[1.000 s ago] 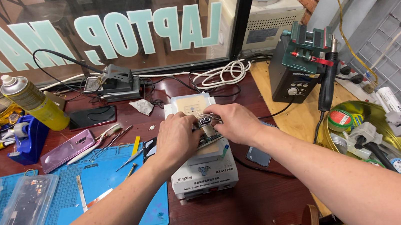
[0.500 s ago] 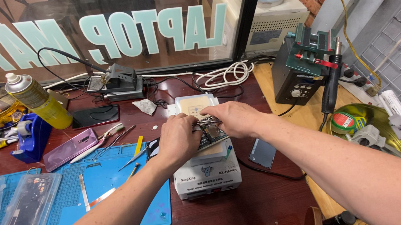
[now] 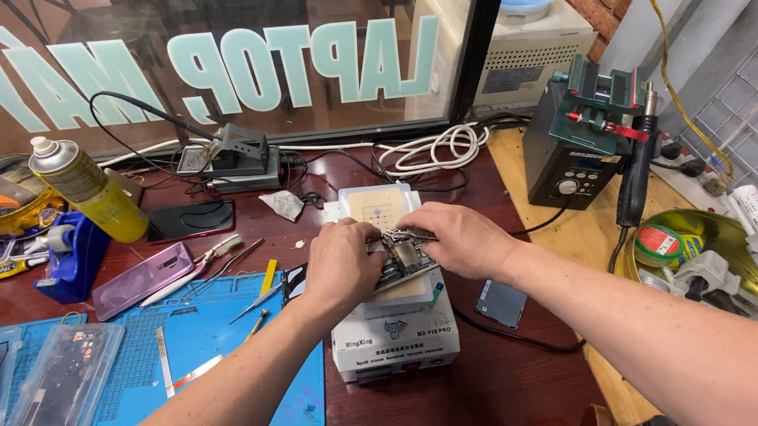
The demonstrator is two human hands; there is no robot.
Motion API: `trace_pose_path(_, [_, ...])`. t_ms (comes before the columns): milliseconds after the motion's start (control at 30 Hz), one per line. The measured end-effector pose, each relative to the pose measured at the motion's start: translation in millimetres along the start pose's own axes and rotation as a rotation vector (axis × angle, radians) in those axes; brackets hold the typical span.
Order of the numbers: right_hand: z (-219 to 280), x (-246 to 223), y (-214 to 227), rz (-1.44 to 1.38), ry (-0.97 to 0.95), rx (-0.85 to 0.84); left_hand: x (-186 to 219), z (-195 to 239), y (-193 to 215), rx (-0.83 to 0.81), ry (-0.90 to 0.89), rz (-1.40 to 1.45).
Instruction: The person disassembles a smartphone motherboard, removes a camera module and other small components using tweezers and a metal spudger, and places them on the workbench. The person then reattaches the camera module and continues adjusting components on the board.
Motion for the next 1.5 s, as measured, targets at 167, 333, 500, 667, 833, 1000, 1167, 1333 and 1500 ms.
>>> trace_pose_path(167, [5, 6, 5, 0.066, -0.069, 0.036, 1, 0, 2, 0.014, 0.007, 0.004])
trace_pose_path(333, [8, 2, 5, 0.129, -0.069, 0.021, 3, 4, 4, 0.016, 0.012, 0.025])
trace_pose_path(500, [8, -1, 4, 0.138, -0.045, 0.009, 6, 5, 7, 0.02, -0.008, 0.028])
trace_pose_path(667, [8, 7, 20, -0.054, -0.035, 0.256, 1, 1, 7, -0.055, 0.012, 0.09])
trace_pose_path(833, [-16, 69, 7, -0.668, -0.436, 0.286, -16, -6, 16, -0.079, 0.129, 0.312])
trace_pose_path(1000, [-46, 91, -29, -1.065, -0.684, 0.117, -40, -8, 20, -0.097, 0.23, 0.397])
trace_pose_path(1167, [-76, 91, -43, -0.855, -0.752, -0.039, -59, -11, 24, -0.077, 0.259, 0.427])
trace_pose_path(1333, [-90, 88, -41, -0.552, -0.751, -0.087, -63, -18, 23, -0.063, 0.227, 0.44])
trace_pose_path(1500, [-81, 86, -21, -0.46, -0.72, -0.024, -53, -21, 15, -0.131, 0.209, 0.414])
Point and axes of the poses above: each hand's wrist, its own z-axis away from the middle knuckle, its own y-axis out of the back of the hand, x = y × z, the point moved 10 cm from there along -z, towards the middle knuckle, and after that the axes turned 1 degree about -y, right-handed, at the moved point
